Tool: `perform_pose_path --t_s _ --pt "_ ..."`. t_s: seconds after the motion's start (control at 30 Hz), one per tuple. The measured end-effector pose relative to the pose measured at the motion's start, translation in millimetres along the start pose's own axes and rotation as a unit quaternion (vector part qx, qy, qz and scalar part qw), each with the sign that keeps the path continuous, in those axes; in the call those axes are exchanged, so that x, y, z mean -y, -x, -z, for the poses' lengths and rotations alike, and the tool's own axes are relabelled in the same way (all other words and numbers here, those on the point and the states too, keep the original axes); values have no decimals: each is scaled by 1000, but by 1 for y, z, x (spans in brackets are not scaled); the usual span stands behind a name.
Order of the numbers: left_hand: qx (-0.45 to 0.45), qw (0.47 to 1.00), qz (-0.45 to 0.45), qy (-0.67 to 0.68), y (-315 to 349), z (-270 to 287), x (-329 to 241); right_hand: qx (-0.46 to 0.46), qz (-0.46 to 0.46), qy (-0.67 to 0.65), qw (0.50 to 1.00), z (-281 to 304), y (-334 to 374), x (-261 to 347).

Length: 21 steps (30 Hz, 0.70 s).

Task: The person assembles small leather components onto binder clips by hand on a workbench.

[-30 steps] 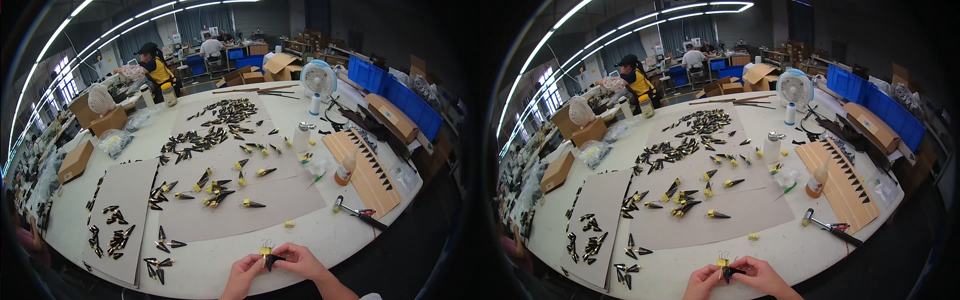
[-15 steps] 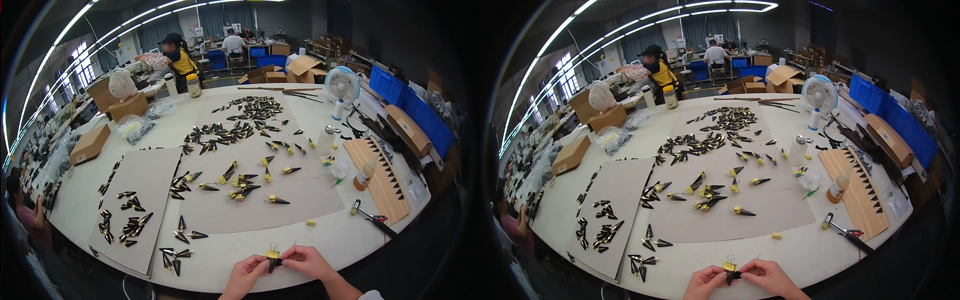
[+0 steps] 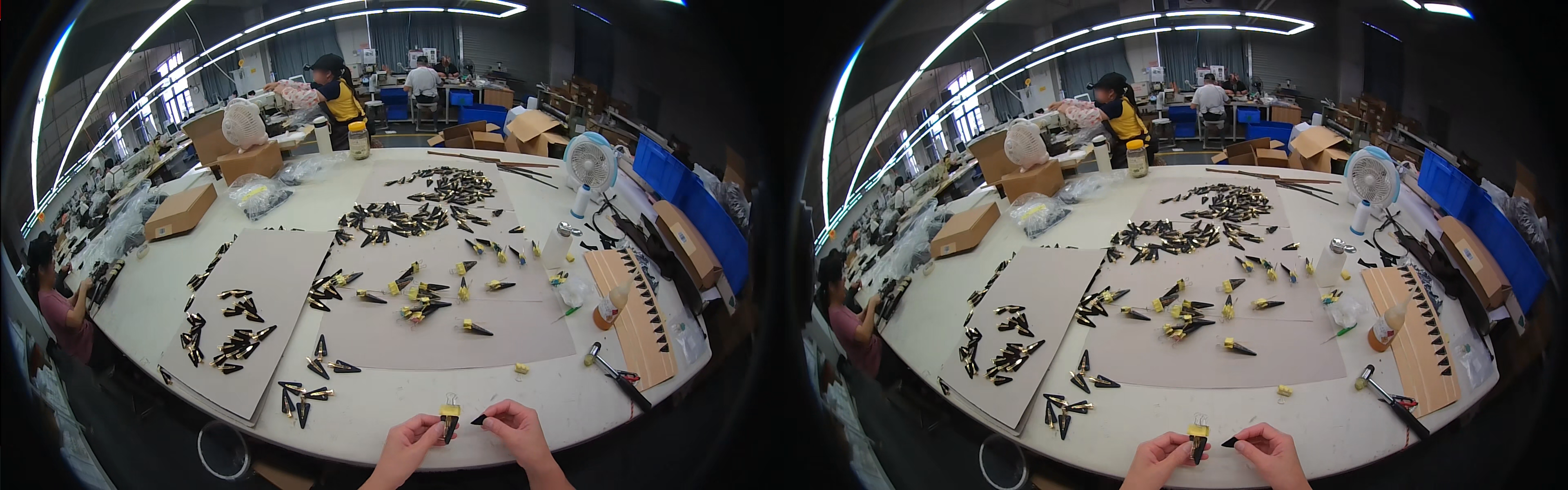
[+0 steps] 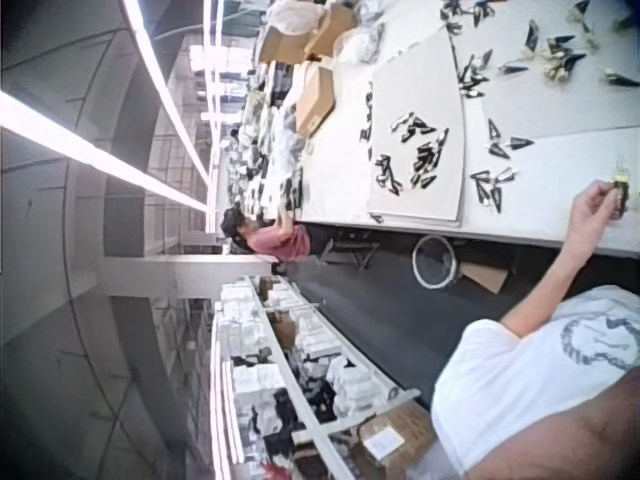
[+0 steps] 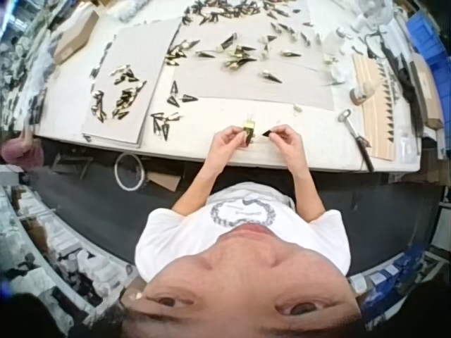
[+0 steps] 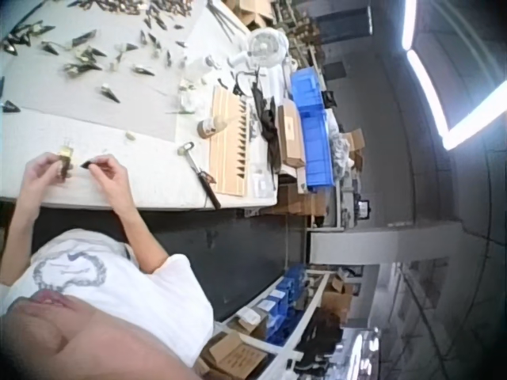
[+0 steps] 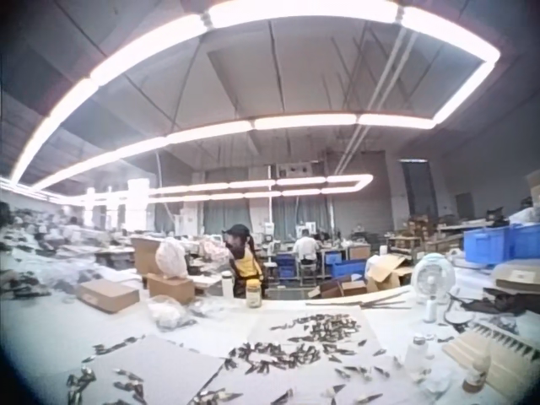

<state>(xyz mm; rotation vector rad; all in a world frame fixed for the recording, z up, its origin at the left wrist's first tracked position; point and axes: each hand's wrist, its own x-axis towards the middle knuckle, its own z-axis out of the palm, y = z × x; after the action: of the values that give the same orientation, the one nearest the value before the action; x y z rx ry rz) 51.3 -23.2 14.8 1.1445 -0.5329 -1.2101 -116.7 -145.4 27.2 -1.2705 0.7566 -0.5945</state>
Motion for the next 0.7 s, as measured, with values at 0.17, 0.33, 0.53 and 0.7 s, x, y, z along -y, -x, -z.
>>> perform_pose_path --t_s 0.17,0.33,0.53,0.7 --pt "-39 999 -27 1 -5 -8 -5 -23 56 -65 996 -12 1 12" --pt "-17 999 -22 27 -8 -19 -3 -69 101 -84 989 -21 2 16" --pt "-40 998 -18 41 -11 -32 -1 -44 96 2 994 1 1 -1" --pt "-13 999 -29 34 -14 -42 5 -24 45 20 998 1 5 -2"
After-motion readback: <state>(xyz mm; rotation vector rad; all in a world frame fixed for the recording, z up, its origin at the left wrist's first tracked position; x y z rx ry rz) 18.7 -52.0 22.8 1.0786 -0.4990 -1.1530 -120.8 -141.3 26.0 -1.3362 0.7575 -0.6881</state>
